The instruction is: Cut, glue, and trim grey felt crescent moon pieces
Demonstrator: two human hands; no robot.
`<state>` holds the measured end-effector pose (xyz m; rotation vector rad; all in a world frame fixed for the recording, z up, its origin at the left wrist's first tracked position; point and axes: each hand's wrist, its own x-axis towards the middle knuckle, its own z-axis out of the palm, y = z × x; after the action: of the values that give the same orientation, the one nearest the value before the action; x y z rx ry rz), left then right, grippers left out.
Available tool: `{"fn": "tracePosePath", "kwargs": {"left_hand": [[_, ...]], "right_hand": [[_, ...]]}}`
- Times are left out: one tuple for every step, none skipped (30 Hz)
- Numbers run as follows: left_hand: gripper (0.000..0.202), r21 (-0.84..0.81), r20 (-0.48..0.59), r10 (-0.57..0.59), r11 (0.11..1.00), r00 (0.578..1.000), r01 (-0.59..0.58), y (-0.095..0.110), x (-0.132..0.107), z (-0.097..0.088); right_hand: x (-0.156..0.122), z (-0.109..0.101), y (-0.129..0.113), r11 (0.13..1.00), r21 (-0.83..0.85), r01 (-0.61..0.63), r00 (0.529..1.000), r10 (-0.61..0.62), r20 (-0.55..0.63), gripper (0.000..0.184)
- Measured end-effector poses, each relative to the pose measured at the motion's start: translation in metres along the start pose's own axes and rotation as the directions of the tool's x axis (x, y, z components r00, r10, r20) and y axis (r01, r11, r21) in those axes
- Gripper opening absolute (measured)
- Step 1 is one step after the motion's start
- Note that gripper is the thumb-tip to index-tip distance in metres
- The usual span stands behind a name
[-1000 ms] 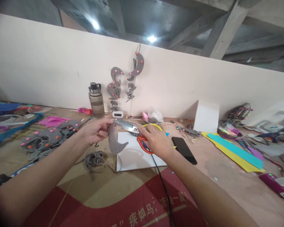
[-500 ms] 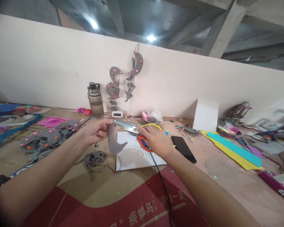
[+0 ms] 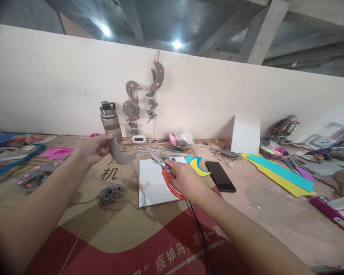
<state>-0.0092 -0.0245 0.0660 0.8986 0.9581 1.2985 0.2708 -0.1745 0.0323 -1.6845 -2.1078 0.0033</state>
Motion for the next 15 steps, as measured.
{"fn": "tracePosePath", "kwargs": {"left_hand": [[0.006,0.001,-0.027,0.046,0.999,0.999,-0.046,0.003,0.003,-0.004],[0.007,0.008,-0.039,0.087,0.996,0.995,-0.086,0.006,0.004,-0.007],[0.007,0.020,-0.052,0.131,0.991,0.990,-0.130,0.007,0.005,-0.009],[0.008,0.036,-0.065,0.172,0.985,0.983,-0.170,0.007,0.005,-0.010],[0.009,0.055,-0.081,0.213,0.976,0.974,-0.209,0.007,0.005,-0.010],[0.010,0.073,-0.098,0.250,0.967,0.963,-0.243,0.006,0.003,-0.010],[0.011,0.091,-0.110,0.278,0.959,0.954,-0.269,0.005,0.002,-0.010],[0.012,0.108,-0.110,0.298,0.952,0.948,-0.286,0.005,0.000,-0.009],[0.012,0.123,-0.102,0.311,0.946,0.945,-0.299,0.005,-0.002,-0.008],[0.012,0.138,-0.087,0.319,0.942,0.944,-0.306,0.005,-0.003,-0.008],[0.011,0.149,-0.071,0.323,0.939,0.944,-0.310,0.005,-0.005,-0.007],[0.011,0.156,-0.055,0.321,0.938,0.945,-0.310,0.005,-0.007,-0.006],[0.011,0.156,-0.042,0.317,0.939,0.948,-0.307,0.005,-0.008,-0.006],[0.011,0.149,-0.029,0.308,0.942,0.951,-0.300,0.004,-0.009,-0.005],[0.012,0.135,-0.011,0.296,0.947,0.955,-0.292,0.003,-0.010,-0.003]], "right_hand": [[-0.005,-0.003,-0.003,0.999,0.028,-0.017,0.999,0.016,0.030,0.040],[-0.011,-0.006,-0.006,0.998,0.041,-0.039,0.997,0.036,0.073,0.038],[-0.016,-0.008,-0.009,0.997,0.043,-0.068,0.990,0.062,0.124,0.035],[-0.022,-0.010,-0.012,0.995,0.041,-0.093,0.980,0.084,0.178,0.033],[-0.027,-0.011,-0.015,0.994,0.042,-0.101,0.969,0.088,0.230,0.032],[-0.031,-0.011,-0.019,0.995,0.049,-0.090,0.959,0.073,0.272,0.029],[-0.035,-0.011,-0.023,0.996,0.062,-0.063,0.949,0.041,0.312,0.027],[-0.038,-0.009,-0.027,0.997,0.078,-0.024,0.939,-0.004,0.345,0.025],[-0.041,-0.007,-0.032,0.995,0.093,0.020,0.926,-0.054,0.373,0.024],[-0.043,-0.005,-0.037,0.992,0.108,0.066,0.911,-0.104,0.398,0.025],[-0.044,-0.002,-0.043,0.987,0.120,0.109,0.896,-0.150,0.418,0.028],[-0.045,0.001,-0.049,0.979,0.134,0.152,0.879,-0.196,0.434,0.035],[-0.045,0.005,-0.055,0.970,0.147,0.191,0.862,-0.238,0.448,0.041],[-0.046,0.008,-0.060,0.960,0.158,0.231,0.842,-0.279,0.461,0.045],[-0.046,0.012,-0.066,0.948,0.169,0.268,0.823,-0.317,0.471,0.047]]}}
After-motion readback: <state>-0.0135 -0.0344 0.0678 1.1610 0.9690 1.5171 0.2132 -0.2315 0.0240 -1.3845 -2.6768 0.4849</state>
